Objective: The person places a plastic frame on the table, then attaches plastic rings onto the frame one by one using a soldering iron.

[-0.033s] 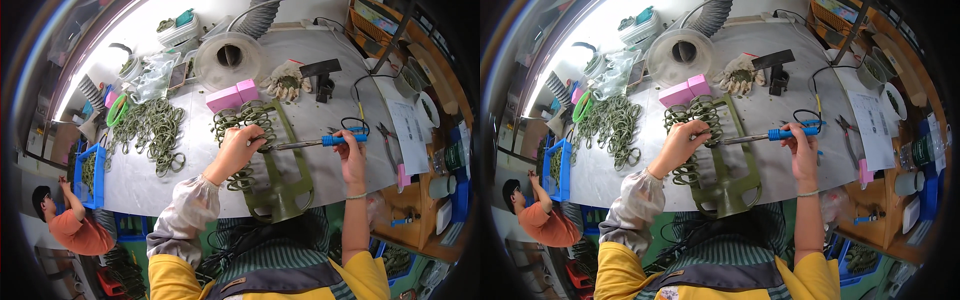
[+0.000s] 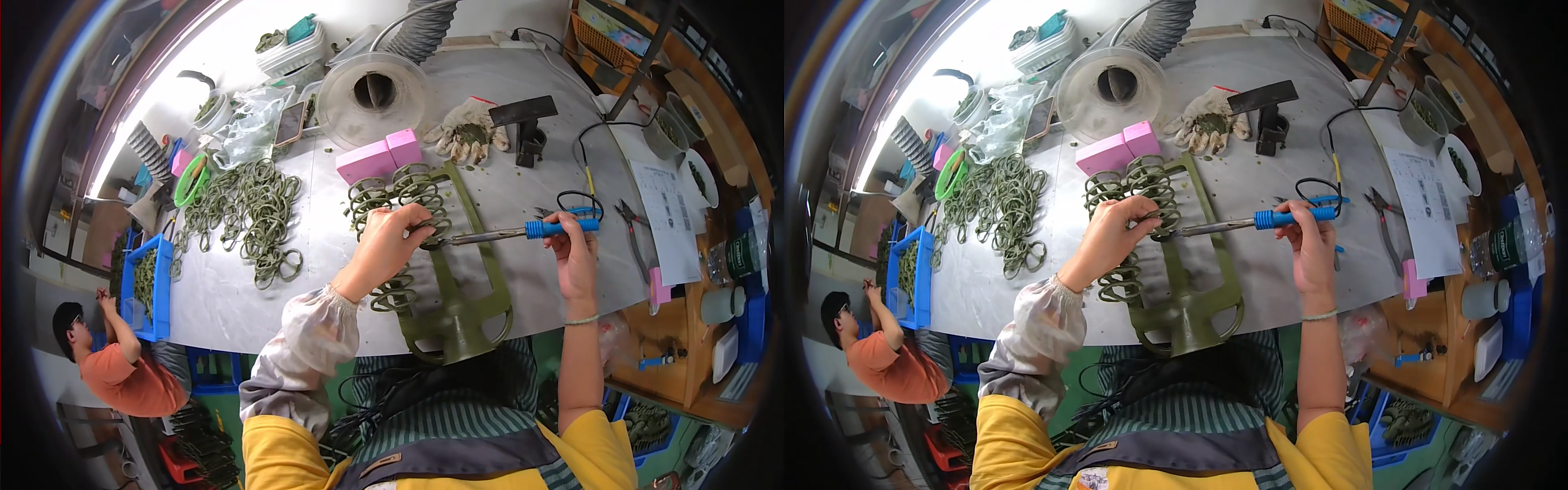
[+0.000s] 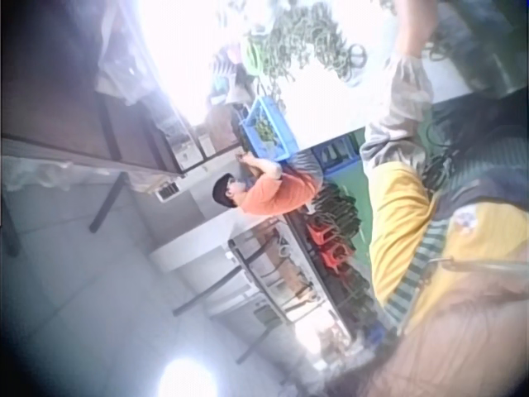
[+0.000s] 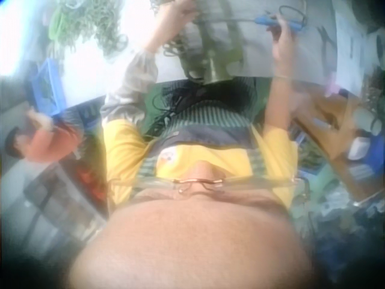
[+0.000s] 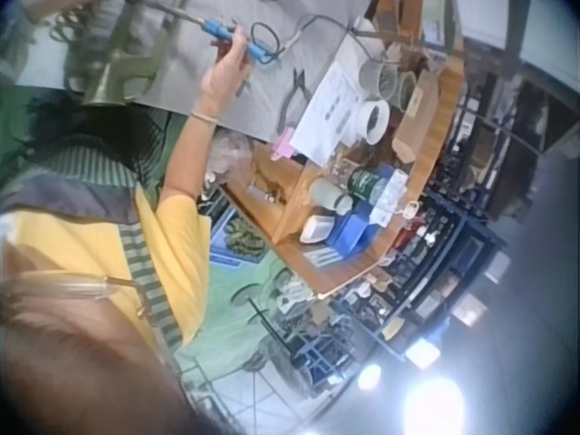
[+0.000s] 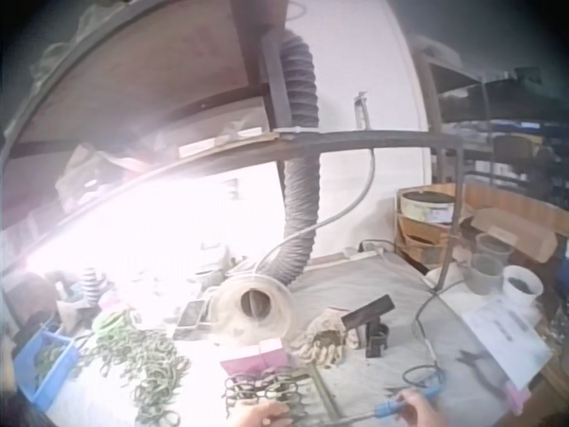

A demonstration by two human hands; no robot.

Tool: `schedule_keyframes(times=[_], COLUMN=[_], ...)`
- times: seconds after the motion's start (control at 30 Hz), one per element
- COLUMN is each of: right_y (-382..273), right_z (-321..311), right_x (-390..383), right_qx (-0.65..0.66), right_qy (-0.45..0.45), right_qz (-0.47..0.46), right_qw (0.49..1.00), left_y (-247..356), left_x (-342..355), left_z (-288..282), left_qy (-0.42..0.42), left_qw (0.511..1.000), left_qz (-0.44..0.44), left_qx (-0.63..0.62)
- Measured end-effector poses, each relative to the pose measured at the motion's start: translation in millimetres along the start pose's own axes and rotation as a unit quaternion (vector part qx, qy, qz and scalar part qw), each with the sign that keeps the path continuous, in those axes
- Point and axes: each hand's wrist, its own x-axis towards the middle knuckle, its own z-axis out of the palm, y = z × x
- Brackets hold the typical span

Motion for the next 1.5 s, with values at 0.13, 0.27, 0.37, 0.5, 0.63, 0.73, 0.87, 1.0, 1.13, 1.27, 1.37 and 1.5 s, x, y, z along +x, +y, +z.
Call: schedule_keyframes(times=[0.13, 0.27, 0.37, 0.5, 0.63, 0.73, 0.87, 1.0, 1.13, 1.27, 1.37, 1.5], right_y=[1, -1, -11, -28, -46, -48, -49, -47, -49, -51, -51, -52], right_z=[0, 2, 0, -7, -9, -13, -6, -5, -1, -3, -2, -4], right_x=[2, 1, -1, -5, -14, -16, -20, -20, -23, -24, -25, -26], right_qx=[0.001, -0.006, -0.021, -0.070, -0.077, -0.074, -0.067, -0.064, -0.071, -0.069, -0.069, -0.069], right_qy=[0.001, 0.003, 0.016, 0.027, 0.035, 0.037, 0.017, 0.008, 0.010, 0.016, 0.025, 0.027], right_qz=[-0.002, -0.016, -0.039, -0.050, -0.054, -0.050, -0.038, -0.039, -0.043, -0.044, -0.041, -0.044], right_qw=[1.000, 1.000, 0.999, 0.996, 0.995, 0.995, 0.997, 0.997, 0.996, 0.997, 0.996, 0.996], left_y=[0, -2, -3, -3, -2, -17, -101, -117, -108, -76, -37, 22], left_x=[1, 2, 1, -3, -3, -13, -91, -138, -133, -111, -94, -67], left_z=[0, 0, -2, -5, -9, -35, -111, -111, -104, -102, -99, -81], left_qy=[-0.004, -0.013, -0.014, -0.014, -0.014, 0.085, 0.093, 0.020, 0.095, 0.220, 0.221, 0.138], left_qw=[1.000, 1.000, 1.000, 1.000, 0.999, 0.987, 0.940, 0.893, 0.931, 0.947, 0.960, 0.984], left_qz=[0.003, 0.001, -0.006, -0.002, 0.042, -0.022, -0.146, -0.160, -0.126, -0.153, -0.150, -0.096], left_qx=[0.001, 0.007, 0.005, -0.005, 0.007, -0.131, 0.294, 0.420, 0.330, 0.179, 0.090, -0.064])
